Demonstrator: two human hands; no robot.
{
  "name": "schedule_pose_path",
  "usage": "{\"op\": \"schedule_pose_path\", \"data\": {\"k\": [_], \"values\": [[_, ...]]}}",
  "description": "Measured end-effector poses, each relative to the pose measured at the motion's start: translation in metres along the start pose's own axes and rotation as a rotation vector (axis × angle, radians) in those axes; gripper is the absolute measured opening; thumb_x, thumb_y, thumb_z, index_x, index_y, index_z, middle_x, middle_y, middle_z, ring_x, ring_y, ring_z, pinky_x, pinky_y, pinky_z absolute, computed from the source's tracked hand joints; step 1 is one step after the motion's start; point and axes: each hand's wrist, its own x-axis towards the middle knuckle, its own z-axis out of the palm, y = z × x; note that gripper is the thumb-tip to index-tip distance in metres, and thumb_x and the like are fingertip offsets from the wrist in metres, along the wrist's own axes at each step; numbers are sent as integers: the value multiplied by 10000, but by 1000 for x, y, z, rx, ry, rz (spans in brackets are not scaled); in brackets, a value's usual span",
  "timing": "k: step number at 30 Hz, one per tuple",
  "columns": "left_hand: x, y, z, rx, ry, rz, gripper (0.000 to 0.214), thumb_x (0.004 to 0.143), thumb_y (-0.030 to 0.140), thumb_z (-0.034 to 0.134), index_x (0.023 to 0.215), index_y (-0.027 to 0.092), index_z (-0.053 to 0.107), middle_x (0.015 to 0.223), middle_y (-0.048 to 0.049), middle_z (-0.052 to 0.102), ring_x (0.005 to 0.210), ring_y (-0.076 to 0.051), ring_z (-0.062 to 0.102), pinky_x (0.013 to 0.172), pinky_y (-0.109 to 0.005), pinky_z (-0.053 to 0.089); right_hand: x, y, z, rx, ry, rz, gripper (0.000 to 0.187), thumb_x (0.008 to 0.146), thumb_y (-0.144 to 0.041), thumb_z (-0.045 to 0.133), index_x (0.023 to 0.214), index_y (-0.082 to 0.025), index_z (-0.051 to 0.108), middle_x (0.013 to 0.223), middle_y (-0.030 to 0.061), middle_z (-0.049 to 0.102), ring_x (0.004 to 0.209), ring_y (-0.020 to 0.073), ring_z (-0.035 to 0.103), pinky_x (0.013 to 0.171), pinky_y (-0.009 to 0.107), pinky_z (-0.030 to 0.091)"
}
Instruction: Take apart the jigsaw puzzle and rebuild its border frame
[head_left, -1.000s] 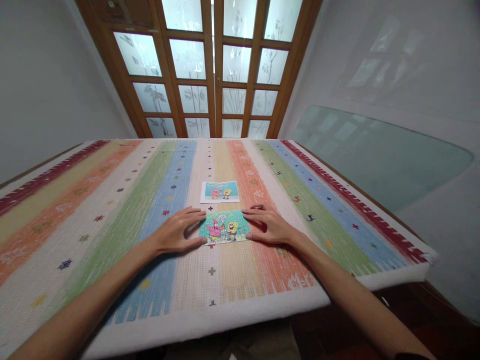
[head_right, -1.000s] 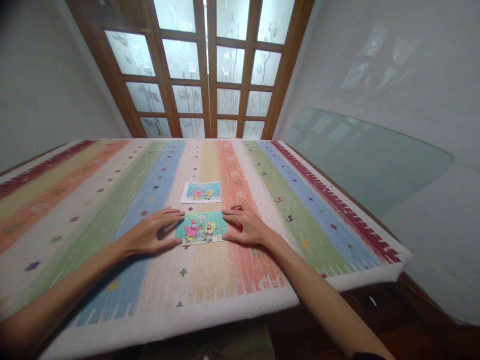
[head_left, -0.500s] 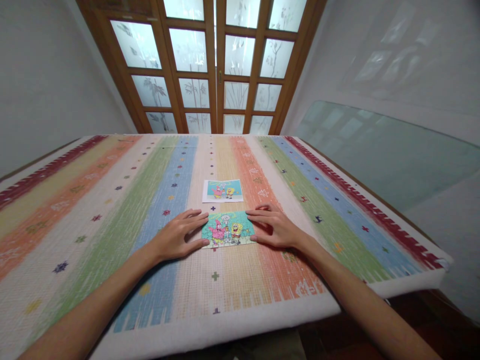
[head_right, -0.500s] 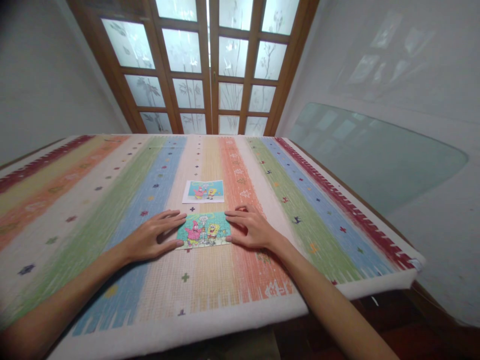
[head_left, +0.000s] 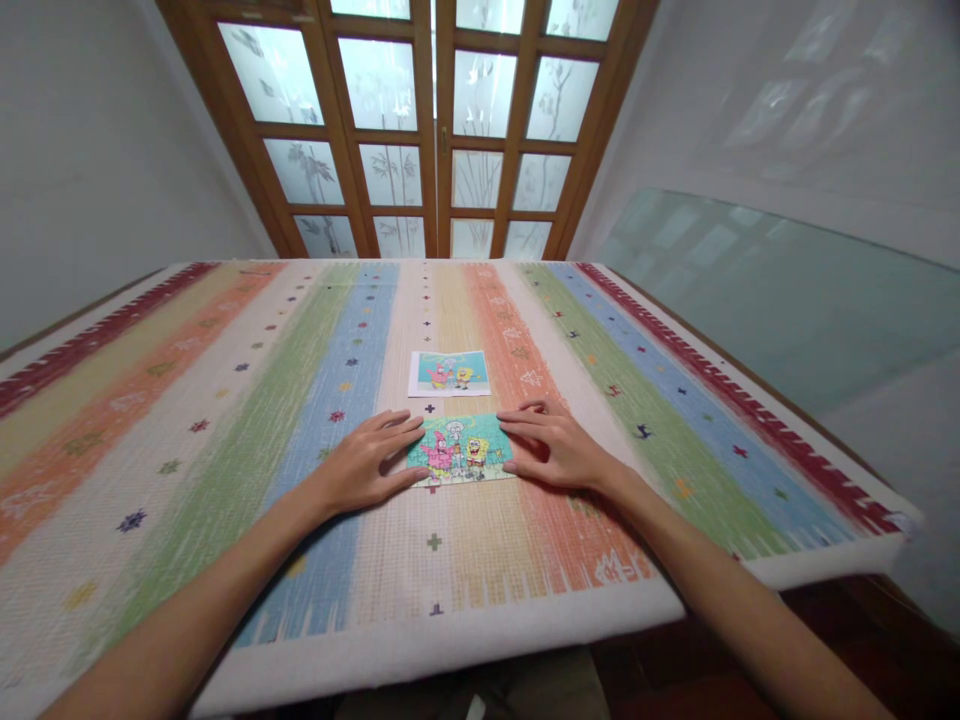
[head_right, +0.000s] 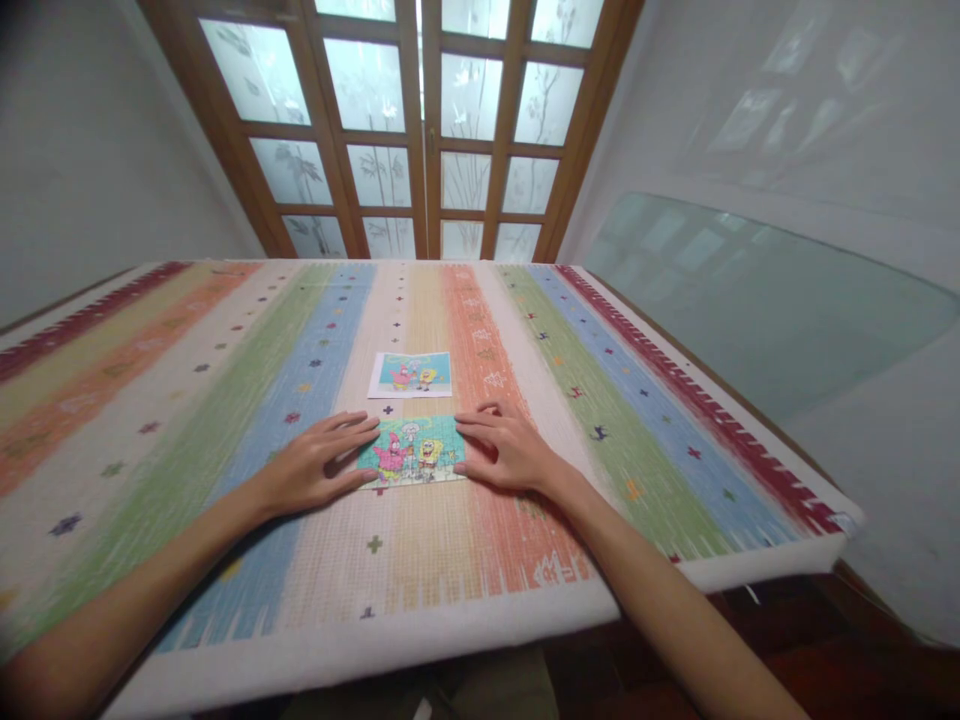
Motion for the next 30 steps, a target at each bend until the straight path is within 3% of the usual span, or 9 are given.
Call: {"op": "schedule_pose_path", "data": {"k": [7,21,30], "values": [[-5,-6,-8,7,-3,30,514,976,511,603,1395,212,605,1383,-100,664,1358,-315,545,1109,-536,489,-2,0,-3,9,-12,9,527,890,-478,716,1327,-183,700,1350,111,692,1159,331,558,991,545,500],[-6,-5,-15,49,-9,143,394,990,439,570,1298,221,683,1369,-94,675,1313,-302,595,1103,-538,496,-4,0,-4,16,-32,19,530,922,-492,692,1393,-253,648,1447,96,623,1318,347,506,1079,598,456],[-5,-5,-17,65,-14,136,391,977,474,588,1267,238,703,1341,-81,694,1266,-307,614,1068,-515,511,-3,1,-4,22,-50,-2,566,884,-511,734,1358,-207,677,1392,114,663,1231,346,553,1028,584,492]]}}
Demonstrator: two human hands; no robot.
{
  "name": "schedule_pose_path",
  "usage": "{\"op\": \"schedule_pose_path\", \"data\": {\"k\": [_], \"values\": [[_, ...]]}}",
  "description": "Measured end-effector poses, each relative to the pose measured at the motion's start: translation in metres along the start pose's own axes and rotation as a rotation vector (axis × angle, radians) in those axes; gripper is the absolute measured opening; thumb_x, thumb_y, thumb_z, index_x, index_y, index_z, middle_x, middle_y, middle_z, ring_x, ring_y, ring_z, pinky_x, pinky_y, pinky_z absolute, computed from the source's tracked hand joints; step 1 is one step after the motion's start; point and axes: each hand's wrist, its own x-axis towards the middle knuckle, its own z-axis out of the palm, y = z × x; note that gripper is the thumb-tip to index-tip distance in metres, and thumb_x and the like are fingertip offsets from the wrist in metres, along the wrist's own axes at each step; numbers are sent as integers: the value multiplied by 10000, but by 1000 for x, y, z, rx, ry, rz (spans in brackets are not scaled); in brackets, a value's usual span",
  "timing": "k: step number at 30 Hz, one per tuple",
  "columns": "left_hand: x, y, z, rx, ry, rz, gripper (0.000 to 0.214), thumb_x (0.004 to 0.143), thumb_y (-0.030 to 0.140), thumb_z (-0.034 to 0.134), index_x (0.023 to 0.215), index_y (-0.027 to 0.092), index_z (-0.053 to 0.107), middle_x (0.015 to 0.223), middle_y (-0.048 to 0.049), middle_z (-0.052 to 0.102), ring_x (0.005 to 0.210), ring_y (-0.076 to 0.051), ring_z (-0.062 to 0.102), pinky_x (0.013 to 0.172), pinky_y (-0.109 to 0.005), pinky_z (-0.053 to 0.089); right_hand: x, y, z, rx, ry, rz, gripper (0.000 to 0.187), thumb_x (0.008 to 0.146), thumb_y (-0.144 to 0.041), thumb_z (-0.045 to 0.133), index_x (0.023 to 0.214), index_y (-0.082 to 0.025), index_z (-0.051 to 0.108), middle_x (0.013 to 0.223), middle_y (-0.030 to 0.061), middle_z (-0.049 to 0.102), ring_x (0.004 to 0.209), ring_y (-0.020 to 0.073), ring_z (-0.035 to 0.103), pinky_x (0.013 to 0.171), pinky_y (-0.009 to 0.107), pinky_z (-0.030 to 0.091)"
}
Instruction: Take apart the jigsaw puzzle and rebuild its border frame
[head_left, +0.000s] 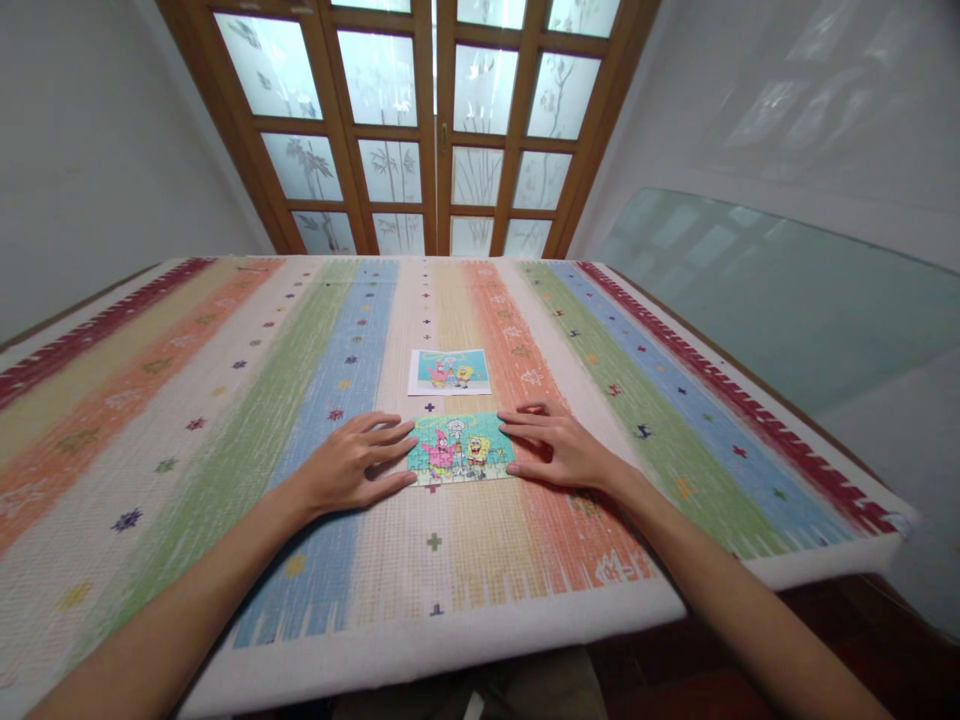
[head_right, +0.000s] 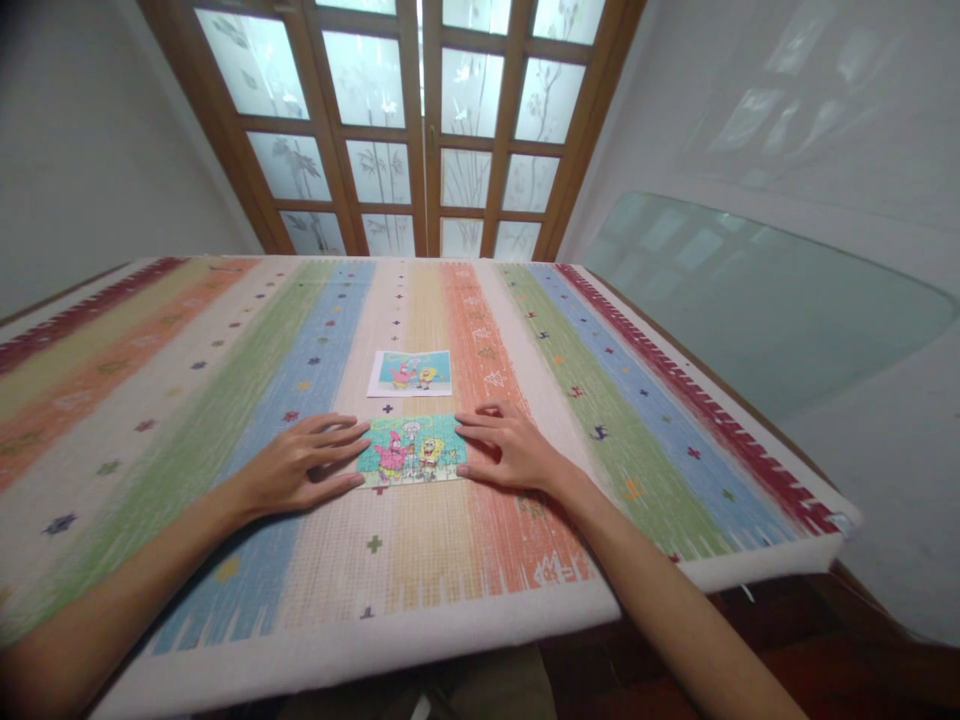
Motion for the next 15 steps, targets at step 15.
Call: {"op": "schedule_pose_path", "data": {"k": [15], "values": [[0,0,5,-113,9,-50,387,982,452,603,1294,243,696,1345,-83,690,1310,-316,562,1055,-535,522,-1,-2,5,27,-1,92,663,853,-495,764,1437,-221,611,1287,170,664,1219,350,576,1032,558,506]]}}
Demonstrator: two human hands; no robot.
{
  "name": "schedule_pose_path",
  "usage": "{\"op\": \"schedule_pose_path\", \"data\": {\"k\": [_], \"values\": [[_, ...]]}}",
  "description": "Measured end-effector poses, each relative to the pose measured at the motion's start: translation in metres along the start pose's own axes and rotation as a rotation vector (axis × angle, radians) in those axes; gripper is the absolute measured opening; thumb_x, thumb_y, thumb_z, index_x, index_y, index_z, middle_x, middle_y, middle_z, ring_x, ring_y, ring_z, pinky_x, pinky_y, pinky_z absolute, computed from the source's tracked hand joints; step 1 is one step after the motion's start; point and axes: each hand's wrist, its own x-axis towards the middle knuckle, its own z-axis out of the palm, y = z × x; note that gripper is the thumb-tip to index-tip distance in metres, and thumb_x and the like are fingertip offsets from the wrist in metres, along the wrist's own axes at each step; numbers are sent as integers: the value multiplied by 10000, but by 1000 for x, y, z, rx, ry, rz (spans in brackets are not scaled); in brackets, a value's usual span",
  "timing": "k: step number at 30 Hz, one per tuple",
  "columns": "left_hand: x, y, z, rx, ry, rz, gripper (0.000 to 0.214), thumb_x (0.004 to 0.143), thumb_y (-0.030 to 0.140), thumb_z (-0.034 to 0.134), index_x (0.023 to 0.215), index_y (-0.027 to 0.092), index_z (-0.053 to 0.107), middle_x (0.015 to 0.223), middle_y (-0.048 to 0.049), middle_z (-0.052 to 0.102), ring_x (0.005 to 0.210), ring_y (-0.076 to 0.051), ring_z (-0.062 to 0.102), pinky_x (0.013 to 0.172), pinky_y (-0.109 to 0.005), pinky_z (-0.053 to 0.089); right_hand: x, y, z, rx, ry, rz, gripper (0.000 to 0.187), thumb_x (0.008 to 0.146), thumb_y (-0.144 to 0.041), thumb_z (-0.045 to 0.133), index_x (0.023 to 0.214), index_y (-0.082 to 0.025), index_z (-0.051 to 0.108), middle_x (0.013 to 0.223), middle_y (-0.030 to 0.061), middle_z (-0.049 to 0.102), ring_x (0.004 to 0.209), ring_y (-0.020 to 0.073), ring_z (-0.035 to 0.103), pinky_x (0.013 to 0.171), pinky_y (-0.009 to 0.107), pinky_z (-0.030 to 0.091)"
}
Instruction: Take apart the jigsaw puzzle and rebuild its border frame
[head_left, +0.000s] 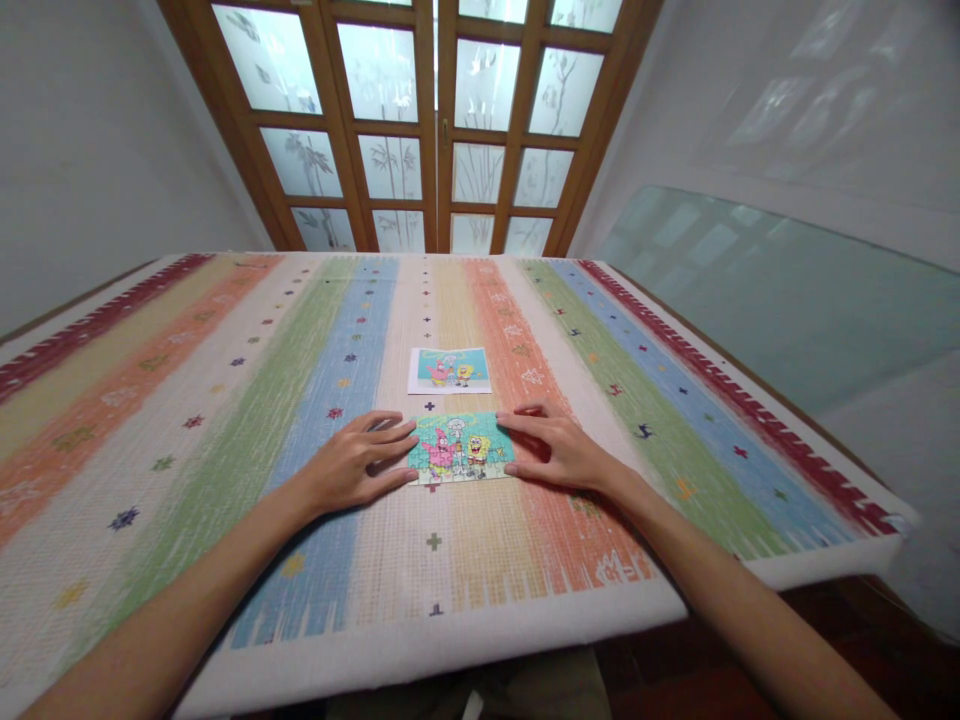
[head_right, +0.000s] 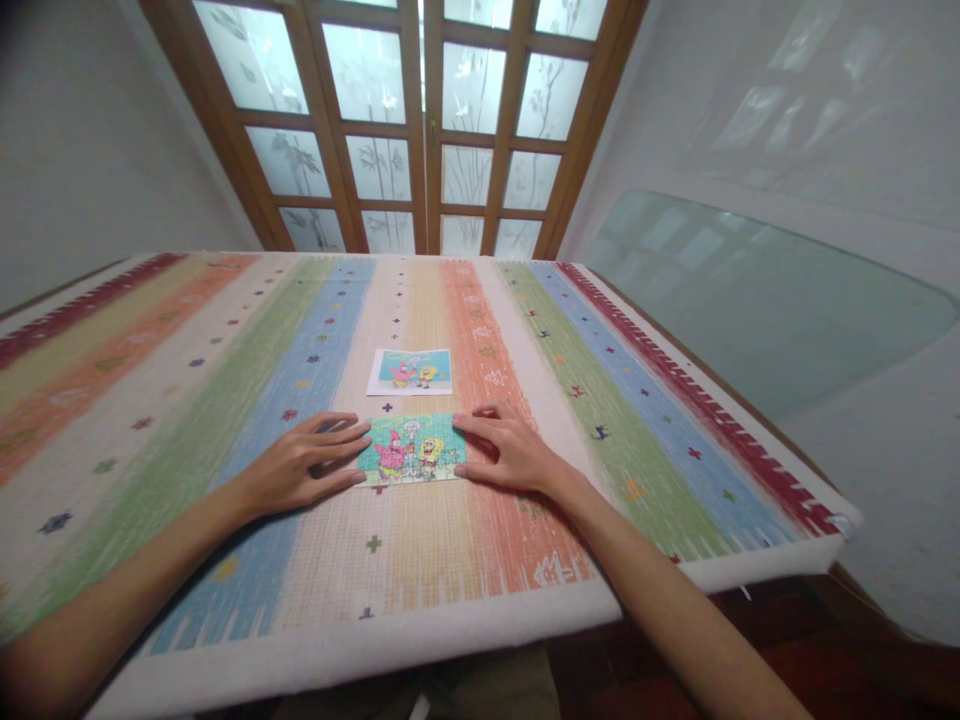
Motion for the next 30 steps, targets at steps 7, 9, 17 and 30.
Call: {"op": "schedule_pose_path", "data": {"k": [7,9,17,30], "values": [[-2,2,3,6,32,-78,531,979,498,600,1445,248,549,1319,-123,666,1290,-319,573,1047,-527,537,0,0,-1,6,-22,48,675,862,-536,741,1427,-187,617,1259,192,633,1193,358,581,1027,567,503],[-3,3,4,19,31,-101,577,971,519,603,1466,235,518,1342,-140,638,1282,-325,576,1058,-525,527,0,-1,-1,-2,-28,55,701,860,-546,738,1444,-181,600,1255,196,625,1191,361,580,1030,565,500],[-4,2,7,54,7,-165,684,957,575,581,1526,228,426,1449,-159,554,1316,-357,550,1107,-532,475,1,-3,-4,-34,-43,65,734,858,-575,724,1473,-208,564,1288,190,617,1190,374,563,1035,588,481],[-3,5,0,114,7,-162,706,925,584,608,1483,172,476,1399,-185,586,1241,-361,593,1081,-520,482,-1,-2,-8,-64,-40,87,778,827,-630,740,1459,-202,582,1261,197,615,1178,385,548,1025,590,466]]}}
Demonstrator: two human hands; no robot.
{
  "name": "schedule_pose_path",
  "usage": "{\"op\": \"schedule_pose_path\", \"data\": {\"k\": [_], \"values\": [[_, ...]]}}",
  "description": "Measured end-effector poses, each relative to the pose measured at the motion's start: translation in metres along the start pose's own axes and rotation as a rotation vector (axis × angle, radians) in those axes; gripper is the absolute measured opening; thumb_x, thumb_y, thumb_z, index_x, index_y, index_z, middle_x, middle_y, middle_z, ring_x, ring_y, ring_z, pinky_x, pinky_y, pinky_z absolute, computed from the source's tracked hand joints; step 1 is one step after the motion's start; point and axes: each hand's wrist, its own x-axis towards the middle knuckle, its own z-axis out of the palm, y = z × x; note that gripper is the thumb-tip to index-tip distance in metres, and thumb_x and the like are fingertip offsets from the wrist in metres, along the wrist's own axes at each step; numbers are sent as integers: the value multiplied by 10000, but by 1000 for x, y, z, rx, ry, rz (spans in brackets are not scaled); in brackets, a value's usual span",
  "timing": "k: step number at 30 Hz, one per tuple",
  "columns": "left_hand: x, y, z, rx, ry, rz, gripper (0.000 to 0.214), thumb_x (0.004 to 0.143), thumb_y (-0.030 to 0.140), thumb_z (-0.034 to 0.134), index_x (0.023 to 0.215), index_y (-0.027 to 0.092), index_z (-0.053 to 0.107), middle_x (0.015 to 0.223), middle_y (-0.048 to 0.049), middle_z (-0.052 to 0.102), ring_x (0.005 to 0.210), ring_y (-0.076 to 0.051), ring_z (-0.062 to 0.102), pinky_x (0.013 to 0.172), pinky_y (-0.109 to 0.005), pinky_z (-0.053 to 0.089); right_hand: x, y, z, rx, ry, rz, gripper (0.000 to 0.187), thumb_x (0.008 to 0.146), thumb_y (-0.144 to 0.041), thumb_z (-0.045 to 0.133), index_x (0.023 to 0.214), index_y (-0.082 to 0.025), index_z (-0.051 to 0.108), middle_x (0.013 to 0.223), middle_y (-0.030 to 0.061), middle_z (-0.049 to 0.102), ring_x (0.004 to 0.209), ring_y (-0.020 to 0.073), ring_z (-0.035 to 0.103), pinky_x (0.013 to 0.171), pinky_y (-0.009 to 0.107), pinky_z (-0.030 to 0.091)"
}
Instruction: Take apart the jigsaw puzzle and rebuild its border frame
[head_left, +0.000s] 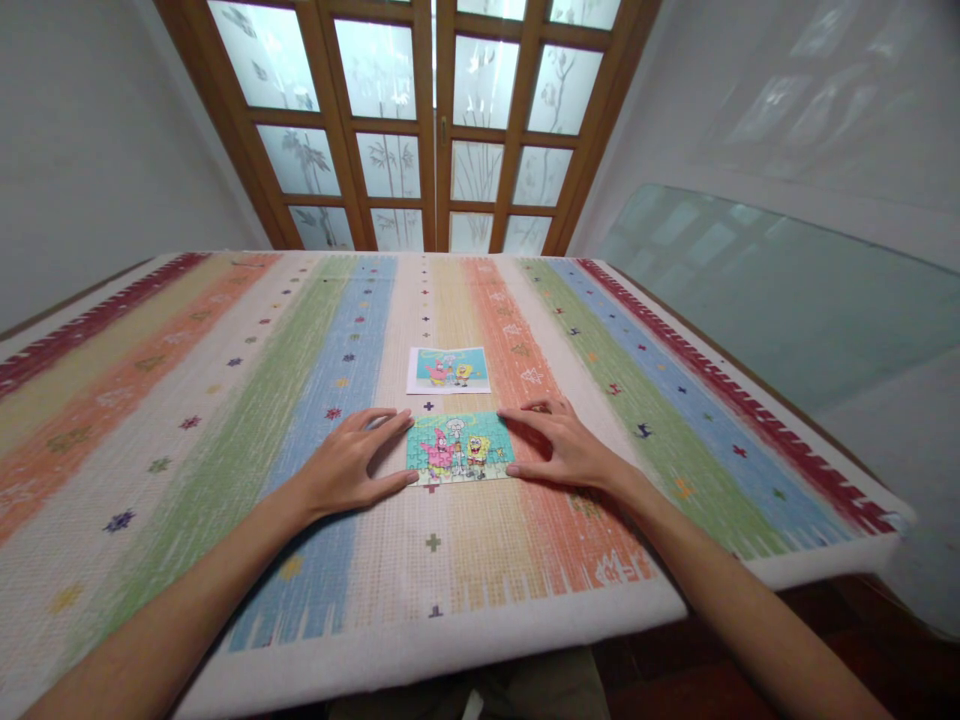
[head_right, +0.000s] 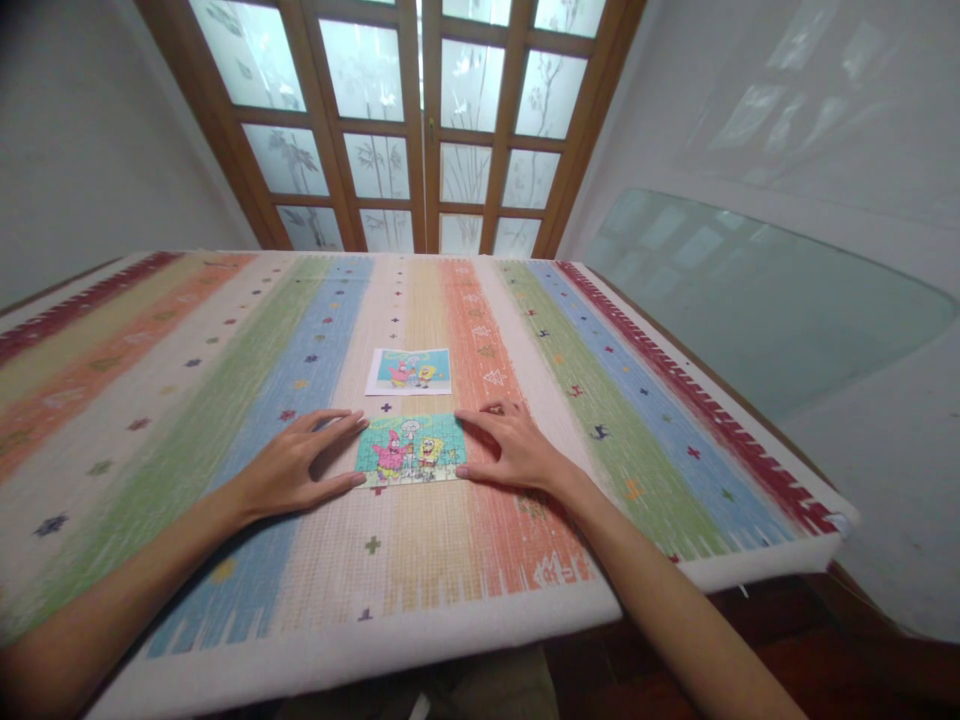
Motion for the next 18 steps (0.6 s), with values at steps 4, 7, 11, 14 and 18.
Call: {"op": "schedule_pose_path", "data": {"k": [4,7,11,14,18], "values": [[-1,1,-1,-18,-15,-2,711,928,585,604,1478,152,477,1410,-193,571,1260,-358,582,1096,-504,473,0,0,1,2,-2,4,783,823,-635,743,1460,-208,582,1253,192,612,1175,378,547,1034,580,462],[-1,1,0,-54,-24,-6,690,941,574,595,1486,171,466,1411,-175,571,1279,-353,570,1103,-503,475,1,-1,2,11,-5,8,771,825,-609,755,1460,-207,583,1259,188,606,1175,375,550,1034,565,473],[0,3,2,-119,-31,-23,662,954,562,587,1495,206,449,1404,-158,566,1253,-336,587,1094,-506,490,2,-2,4,46,-9,24,731,825,-570,772,1445,-225,598,1245,177,607,1166,360,559,1018,555,488],[1,4,3,-153,-29,-32,651,962,561,584,1499,226,433,1386,-145,571,1217,-321,605,1082,-507,501,3,-4,4,94,-8,41,711,819,-548,786,1427,-222,616,1222,174,612,1154,348,563,1006,546,493],[1,6,6,-158,-2,-32,659,966,562,585,1509,235,403,1378,-145,570,1225,-319,598,1078,-511,503,3,-4,5,116,2,50,697,817,-541,792,1412,-216,629,1208,176,615,1137,340,563,995,541,494]]}}
